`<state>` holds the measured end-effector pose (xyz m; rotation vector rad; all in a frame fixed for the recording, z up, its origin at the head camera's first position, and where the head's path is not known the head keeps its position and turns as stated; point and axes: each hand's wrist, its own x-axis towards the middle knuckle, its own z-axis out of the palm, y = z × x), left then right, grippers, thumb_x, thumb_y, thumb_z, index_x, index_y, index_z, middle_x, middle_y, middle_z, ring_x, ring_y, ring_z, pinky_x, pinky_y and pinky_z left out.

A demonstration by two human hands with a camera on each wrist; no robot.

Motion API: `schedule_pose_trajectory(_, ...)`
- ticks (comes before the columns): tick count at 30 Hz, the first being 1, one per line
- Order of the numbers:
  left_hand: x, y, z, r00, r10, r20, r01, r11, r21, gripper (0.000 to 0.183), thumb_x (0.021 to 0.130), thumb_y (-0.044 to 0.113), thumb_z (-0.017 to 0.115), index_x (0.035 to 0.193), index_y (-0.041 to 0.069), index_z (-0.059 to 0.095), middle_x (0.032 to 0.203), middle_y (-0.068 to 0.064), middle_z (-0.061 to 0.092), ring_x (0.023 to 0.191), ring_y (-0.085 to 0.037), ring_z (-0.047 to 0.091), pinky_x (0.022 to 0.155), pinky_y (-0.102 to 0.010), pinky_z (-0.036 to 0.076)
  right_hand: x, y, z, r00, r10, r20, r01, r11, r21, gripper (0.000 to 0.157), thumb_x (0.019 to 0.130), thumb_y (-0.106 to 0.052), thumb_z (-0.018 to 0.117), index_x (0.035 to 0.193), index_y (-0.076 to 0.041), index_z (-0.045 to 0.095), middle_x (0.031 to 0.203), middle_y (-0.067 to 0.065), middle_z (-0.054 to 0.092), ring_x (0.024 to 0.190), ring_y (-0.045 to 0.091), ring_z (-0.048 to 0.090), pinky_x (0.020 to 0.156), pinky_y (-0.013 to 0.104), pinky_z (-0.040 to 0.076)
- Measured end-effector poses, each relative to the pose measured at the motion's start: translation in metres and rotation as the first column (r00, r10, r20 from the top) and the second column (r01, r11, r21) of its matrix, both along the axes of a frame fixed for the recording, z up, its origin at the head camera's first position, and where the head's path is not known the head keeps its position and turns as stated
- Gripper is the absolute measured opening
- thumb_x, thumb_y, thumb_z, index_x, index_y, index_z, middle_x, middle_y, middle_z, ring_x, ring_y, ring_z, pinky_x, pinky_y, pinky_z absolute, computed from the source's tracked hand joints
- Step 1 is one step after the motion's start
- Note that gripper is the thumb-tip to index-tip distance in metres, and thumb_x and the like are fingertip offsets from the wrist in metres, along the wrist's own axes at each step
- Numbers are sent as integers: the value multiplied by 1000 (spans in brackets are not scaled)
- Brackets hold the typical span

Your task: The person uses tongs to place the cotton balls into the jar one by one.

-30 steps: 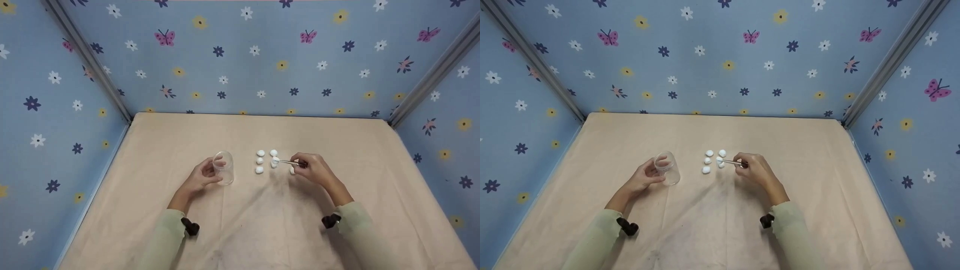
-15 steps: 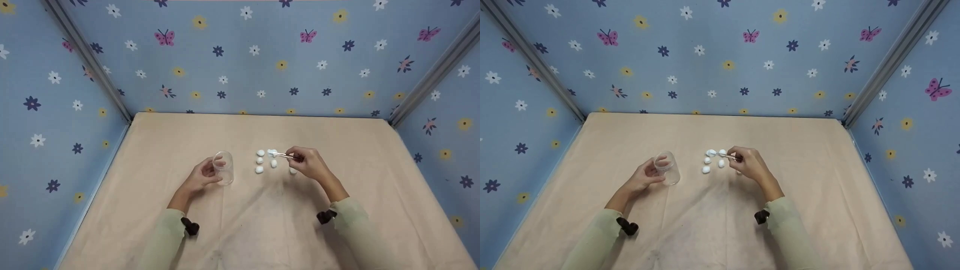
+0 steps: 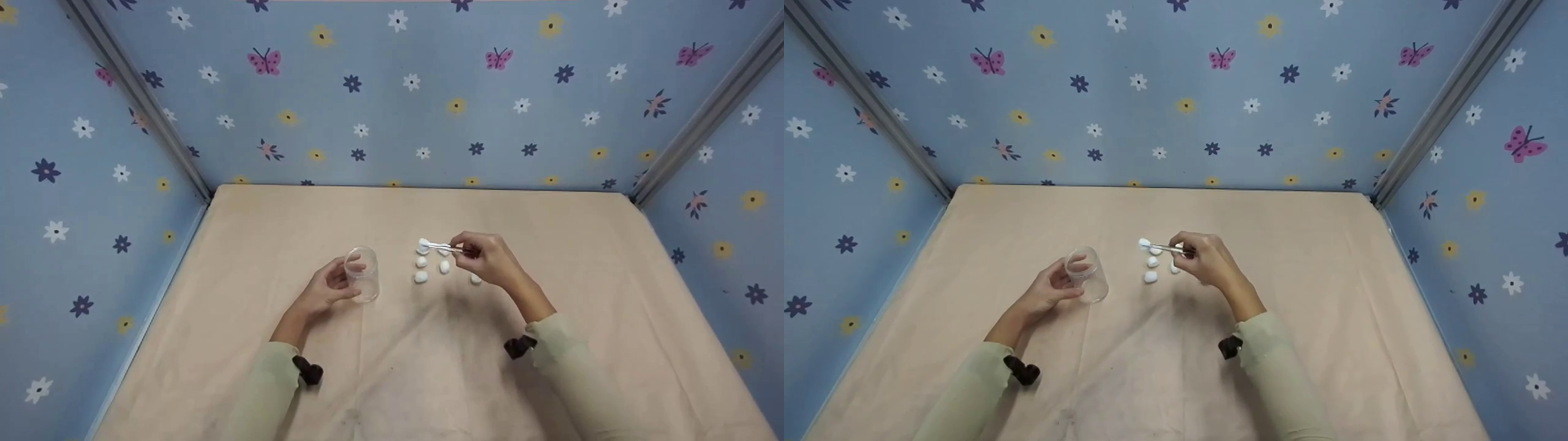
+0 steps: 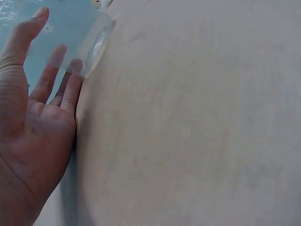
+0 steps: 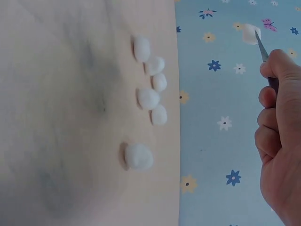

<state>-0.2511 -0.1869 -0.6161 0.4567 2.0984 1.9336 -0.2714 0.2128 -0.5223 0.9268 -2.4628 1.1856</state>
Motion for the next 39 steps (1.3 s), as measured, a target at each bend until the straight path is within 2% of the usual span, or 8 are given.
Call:
schedule_pose_trajectory(6, 0, 0, 0, 1000, 17, 10, -17, 1000, -10, 79, 97, -7, 81, 168, -1, 46, 163, -31, 60, 158, -42, 55, 120, -17, 50, -3, -16, 5, 1000, 28, -7, -28, 999, 29, 15, 96, 3, 76, 107, -4, 82, 75, 11, 68, 66, 2, 44, 63, 22, 37)
schedule_pose_trajectory(10, 0, 1, -1, 1000, 4, 15, -3, 1000, -2, 80, 98, -7, 81, 168, -2, 44, 163, -32, 59, 160, -47, 51, 121, -18, 49, -4, -26, 7, 999, 45, -10, -44, 998, 36, 15, 97, 2, 74, 108, -4, 82, 76, 11, 69, 66, 3, 44, 62, 22, 37)
schedule_pose_trajectory(22, 1, 2, 3, 1000, 4, 21, -4, 1000, -18, 80, 98, -6, 82, 169, -2, 44, 162, -32, 59, 162, -47, 50, 122, -18, 47, -3, -54, 8, 998, 63, 21, -65, 996, 58, 14, 98, -2, 75, 110, -6, 82, 77, 11, 71, 66, 4, 46, 63, 23, 39)
schedule_pose_trajectory(31, 0, 1, 3, 1000, 0, 22, 1, 999, -41, 80, 99, -1, 82, 170, -1, 44, 163, -28, 60, 163, -46, 49, 130, -30, 46, -2, -75, 9, 997, 75, 25, -77, 995, 59, 17, 98, -2, 72, 110, -7, 83, 76, 11, 71, 66, 4, 46, 64, 23, 40)
schedule_pose_trajectory(35, 0, 1, 3, 999, 14, 34, -13, 999, -45, 80, 99, -2, 82, 170, 0, 44, 163, -26, 61, 162, -45, 50, 134, -42, 44, -2, -84, 11, 996, 84, 39, -87, 993, 75, 17, 98, -3, 72, 111, -6, 82, 77, 12, 71, 66, 7, 47, 65, 24, 41)
schedule_pose_trajectory(39, -1, 1, 3, 1000, -1, 17, 2, 999, -41, 80, 100, -2, 81, 169, -2, 43, 163, -29, 59, 162, -47, 50, 135, -42, 43, -1, -90, 12, 995, 91, 49, -95, 992, 83, 18, 99, -4, 71, 113, -5, 82, 79, 13, 72, 67, 8, 49, 65, 24, 42)
